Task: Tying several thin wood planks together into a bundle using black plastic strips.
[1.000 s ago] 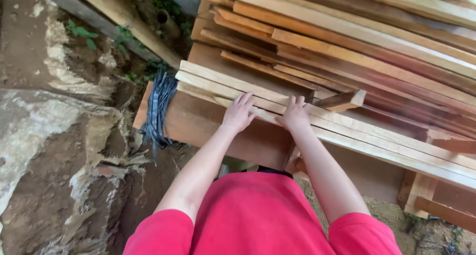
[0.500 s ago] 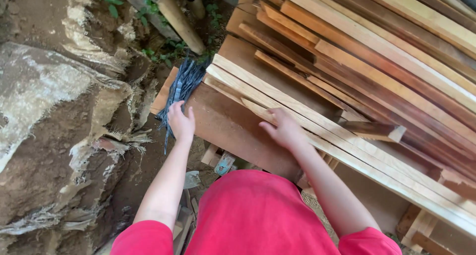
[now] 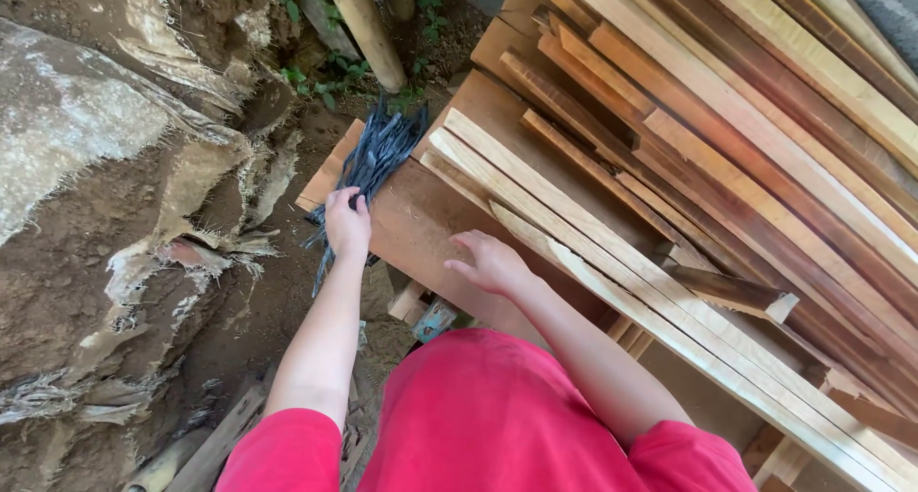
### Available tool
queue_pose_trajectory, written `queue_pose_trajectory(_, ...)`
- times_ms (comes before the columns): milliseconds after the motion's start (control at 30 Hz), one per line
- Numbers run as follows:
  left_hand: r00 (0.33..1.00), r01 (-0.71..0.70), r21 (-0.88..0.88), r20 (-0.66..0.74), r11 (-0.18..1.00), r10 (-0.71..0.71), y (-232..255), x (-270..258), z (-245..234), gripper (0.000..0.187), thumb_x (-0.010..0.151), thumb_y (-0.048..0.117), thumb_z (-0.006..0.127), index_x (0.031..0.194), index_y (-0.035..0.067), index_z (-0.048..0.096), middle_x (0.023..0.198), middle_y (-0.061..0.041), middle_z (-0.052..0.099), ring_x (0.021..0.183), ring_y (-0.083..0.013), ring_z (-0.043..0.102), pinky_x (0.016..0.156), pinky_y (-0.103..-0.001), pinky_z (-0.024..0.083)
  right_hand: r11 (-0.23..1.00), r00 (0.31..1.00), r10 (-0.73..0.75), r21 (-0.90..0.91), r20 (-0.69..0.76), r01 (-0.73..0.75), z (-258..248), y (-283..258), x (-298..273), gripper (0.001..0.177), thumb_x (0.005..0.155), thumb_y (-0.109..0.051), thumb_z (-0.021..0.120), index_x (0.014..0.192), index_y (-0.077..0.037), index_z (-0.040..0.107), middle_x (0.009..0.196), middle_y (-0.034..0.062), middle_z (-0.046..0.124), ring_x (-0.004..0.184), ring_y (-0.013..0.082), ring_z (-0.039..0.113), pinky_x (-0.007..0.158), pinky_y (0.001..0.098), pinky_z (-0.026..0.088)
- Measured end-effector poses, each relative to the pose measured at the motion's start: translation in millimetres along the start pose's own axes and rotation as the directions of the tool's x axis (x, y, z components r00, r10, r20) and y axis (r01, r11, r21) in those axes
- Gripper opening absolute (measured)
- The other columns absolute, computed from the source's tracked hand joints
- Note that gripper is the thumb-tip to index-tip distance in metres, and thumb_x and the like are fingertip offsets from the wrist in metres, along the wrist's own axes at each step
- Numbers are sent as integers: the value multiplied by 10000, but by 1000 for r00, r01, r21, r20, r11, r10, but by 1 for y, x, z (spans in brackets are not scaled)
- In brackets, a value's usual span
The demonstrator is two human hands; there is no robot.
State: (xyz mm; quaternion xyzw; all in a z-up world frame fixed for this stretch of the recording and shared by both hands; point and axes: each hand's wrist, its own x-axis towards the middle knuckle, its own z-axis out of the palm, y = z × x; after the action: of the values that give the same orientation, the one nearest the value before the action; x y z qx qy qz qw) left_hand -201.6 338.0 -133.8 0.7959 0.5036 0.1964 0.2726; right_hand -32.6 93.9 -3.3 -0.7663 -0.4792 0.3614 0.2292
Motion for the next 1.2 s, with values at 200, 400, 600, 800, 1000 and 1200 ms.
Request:
queue_pose_trajectory(200, 998, 42, -142, 41, 989, -36, 41, -16, -22, 123, 966, 151, 700, 1061, 73, 699, 953, -115, 674, 710, -251, 659, 690, -381, 531, 973, 994, 103, 200, 46, -110, 20, 5, 43, 608, 882, -500, 700, 1292, -56, 636, 1236, 132, 709, 1082, 283, 715, 943, 384, 570)
queue_pose_trajectory(400, 984, 58, -304, 178, 951, -3, 78, -74, -18, 172, 979, 179, 679, 1109, 74, 722, 937, -99, 738, 701, -190, 668, 649, -324, 519, 800, 958, 283, 561, -37, -215, 69, 49, 112, 687, 952, -473, 725, 1405, 5, 530, 1202, 170, 687, 1091, 213, 685, 929, 345, 559)
queue_pose_trajectory(600, 832, 80, -526, 503, 847, 234, 96, -121, -17, 230, 932, 194, 712, 1110, 49, 726, 979, -77, 743, 747, -183, 651, 683, -299, 522, 685, 886, 463, 628, 16, -369, 27, 43, 91, 329, 1027, -238, 589, 1224, 14, 664, 890, 123, 714, 698, 199, 702, 645, 340, 556)
queue_pose_trajectory(800, 981, -2, -314, 184, 949, 63, 55, -71, -11, 311, 1021, 191, 682, 1300, 57, 648, 1175, -116, 666, 870, -197, 642, 802, -332, 546, 606, 862, 507, 718, -16, -343, -8, 71, 56, 220, 1020, -184, 566, 1104, 0, 652, 826, 56, 712, 660, 142, 699, 642, 305, 573)
queue_pose_trajectory(1000, 978, 90, -287, 204, 954, -31, -20, -9, 10, 465, 925, 253, 744, 1298, 19, 594, 1227, -149, 659, 815, -201, 700, 808, -344, 564, 812, 845, 493, 458, -208, -361, -45, 63, 11, 220, 1007, -199, 565, 1079, -18, 667, 774, 100, 705, 677, 191, 711, 660, 342, 572)
queue_pose_trajectory(1200, 961, 29, -237, 275, 971, 39, 1, -20, -1, 346, 941, 261, 749, 1211, 59, 669, 1187, -153, 658, 823, -233, 714, 824, -356, 559, 888, 810, 460, 210, -365, -409, -95, 146, -65, 264, 976, -179, 542, 1140, -40, 695, 902, 94, 769, 809, 244, 719, 762, 385, 561)
